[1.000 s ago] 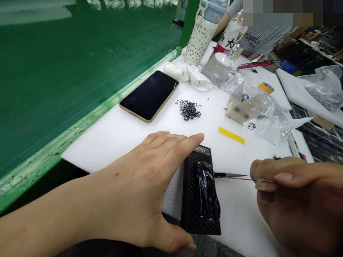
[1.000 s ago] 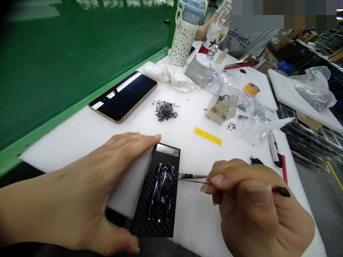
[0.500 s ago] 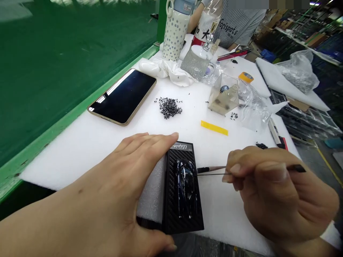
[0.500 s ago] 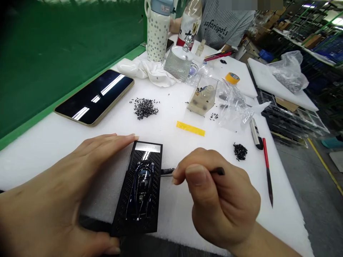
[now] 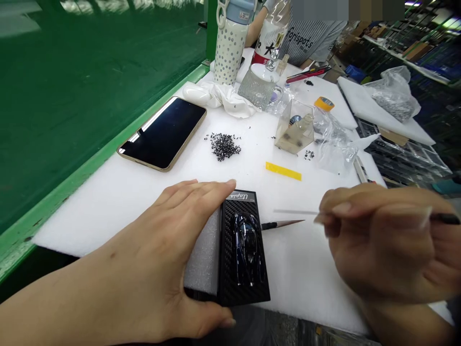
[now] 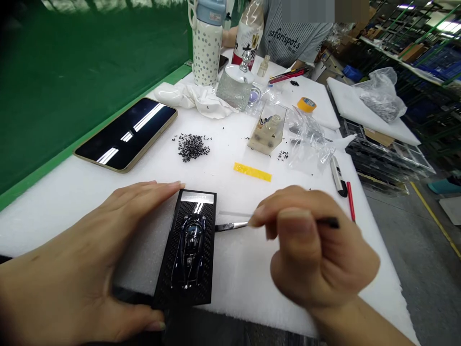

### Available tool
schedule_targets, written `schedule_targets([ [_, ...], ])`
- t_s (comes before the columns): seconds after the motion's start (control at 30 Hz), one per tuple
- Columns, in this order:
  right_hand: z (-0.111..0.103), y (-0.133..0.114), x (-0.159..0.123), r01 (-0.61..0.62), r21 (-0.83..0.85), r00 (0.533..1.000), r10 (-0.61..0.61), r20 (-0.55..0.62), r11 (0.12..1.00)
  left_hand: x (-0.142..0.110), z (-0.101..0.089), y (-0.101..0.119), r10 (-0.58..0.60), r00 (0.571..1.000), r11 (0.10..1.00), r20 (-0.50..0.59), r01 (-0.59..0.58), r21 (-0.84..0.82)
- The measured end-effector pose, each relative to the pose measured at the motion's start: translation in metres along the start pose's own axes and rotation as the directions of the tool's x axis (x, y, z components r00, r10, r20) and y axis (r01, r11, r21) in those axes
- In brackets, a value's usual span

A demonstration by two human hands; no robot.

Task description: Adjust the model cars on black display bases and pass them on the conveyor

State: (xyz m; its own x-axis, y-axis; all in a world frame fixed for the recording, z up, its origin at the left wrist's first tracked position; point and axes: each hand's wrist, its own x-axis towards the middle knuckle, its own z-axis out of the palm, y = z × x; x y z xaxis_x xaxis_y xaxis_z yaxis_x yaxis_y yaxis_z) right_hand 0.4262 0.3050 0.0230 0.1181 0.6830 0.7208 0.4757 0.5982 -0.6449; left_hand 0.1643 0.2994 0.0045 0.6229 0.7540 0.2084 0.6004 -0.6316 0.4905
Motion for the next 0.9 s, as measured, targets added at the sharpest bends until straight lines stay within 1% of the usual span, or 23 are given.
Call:
schedule_targets([
  [0.03, -0.002, 0.005, 0.008, 0.05, -0.043, 0.994, -0.054, -0.096, 0.998, 0.001, -0.001, 0.0, 0.004, 1.0, 1.0, 0.005, -0.004, 0.007],
  [0.07, -0.004, 0.01, 0.017, 0.076, -0.102, 0.984, -0.091, -0.15, 0.992, 0.001, -0.001, 0.0, 0.005, 1.0, 1.0, 0.011, -0.005, 0.011],
  [0.1, -0.007, 0.015, 0.03, 0.042, -0.174, 0.987, -0.067, -0.144, 0.984, 0.002, -0.001, 0.0, 0.003, 1.0, 1.0, 0.015, -0.003, 0.012],
  [0.17, -0.013, 0.025, 0.061, -0.092, -0.326, 0.996, 0.084, -0.039, 0.941, 0.002, -0.001, 0.001, 0.003, 1.0, 1.0, 0.03, -0.003, 0.008],
  [0.2, -0.016, 0.028, 0.078, -0.148, -0.377, 0.987, 0.16, 0.001, 0.914, 0.002, 0.0, 0.001, 0.002, 0.999, 1.0, 0.033, -0.002, 0.006],
  [0.3, -0.02, 0.037, 0.123, -0.26, -0.435, 0.957, 0.289, 0.001, 0.862, 0.004, 0.0, 0.001, -0.008, 0.998, 1.0, 0.059, 0.008, -0.011],
  [0.37, -0.017, 0.043, 0.142, -0.298, -0.47, 0.938, 0.346, 0.017, 0.831, 0.005, -0.001, 0.002, -0.028, 0.995, 0.999, 0.096, 0.031, -0.031],
  [0.47, -0.005, 0.058, 0.151, -0.318, -0.512, 0.913, 0.403, 0.062, 0.798, 0.007, -0.005, 0.006, -0.074, 0.986, 0.995, 0.152, 0.083, -0.053],
  [0.57, 0.008, 0.077, 0.148, -0.297, -0.599, 0.884, 0.451, 0.121, 0.743, 0.006, -0.006, 0.009, -0.096, 0.979, 0.988, 0.182, 0.116, -0.1],
  [0.63, 0.013, 0.082, 0.143, -0.258, -0.676, 0.868, 0.472, 0.152, 0.691, 0.003, -0.002, 0.008, -0.077, 0.983, 0.982, 0.168, 0.105, -0.16],
  [0.67, 0.013, 0.082, 0.138, -0.228, -0.704, 0.868, 0.468, 0.165, 0.672, 0.001, 0.001, 0.006, -0.066, 0.988, 0.976, 0.14, 0.093, -0.196],
  [0.73, 0.007, 0.076, 0.122, -0.193, -0.74, 0.89, 0.432, 0.144, 0.644, -0.003, 0.009, 0.001, -0.061, 0.996, 0.962, 0.068, 0.077, -0.263],
  [0.77, 0.002, 0.072, 0.109, -0.175, -0.745, 0.905, 0.403, 0.135, 0.644, -0.005, 0.013, -0.002, -0.063, 0.997, 0.955, 0.034, 0.07, -0.288],
  [0.8, -0.003, 0.068, 0.092, -0.127, -0.733, 0.919, 0.357, 0.166, 0.668, -0.006, 0.016, -0.005, -0.061, 0.998, 0.95, 0.008, 0.061, -0.307],
  [0.83, -0.008, 0.064, 0.072, -0.036, -0.675, 0.907, 0.307, 0.287, 0.737, -0.007, 0.018, -0.007, -0.053, 0.999, 0.946, -0.008, 0.048, -0.32],
  [0.87, -0.012, 0.062, 0.049, 0.029, -0.577, 0.862, 0.272, 0.428, 0.816, -0.007, 0.02, -0.008, -0.04, 0.999, 0.944, -0.012, 0.034, -0.327],
  [0.9, -0.015, 0.061, 0.025, 0.078, -0.483, 0.817, 0.222, 0.533, 0.872, -0.007, 0.02, -0.009, -0.023, 1.0, 0.944, -0.007, 0.019, -0.33],
])
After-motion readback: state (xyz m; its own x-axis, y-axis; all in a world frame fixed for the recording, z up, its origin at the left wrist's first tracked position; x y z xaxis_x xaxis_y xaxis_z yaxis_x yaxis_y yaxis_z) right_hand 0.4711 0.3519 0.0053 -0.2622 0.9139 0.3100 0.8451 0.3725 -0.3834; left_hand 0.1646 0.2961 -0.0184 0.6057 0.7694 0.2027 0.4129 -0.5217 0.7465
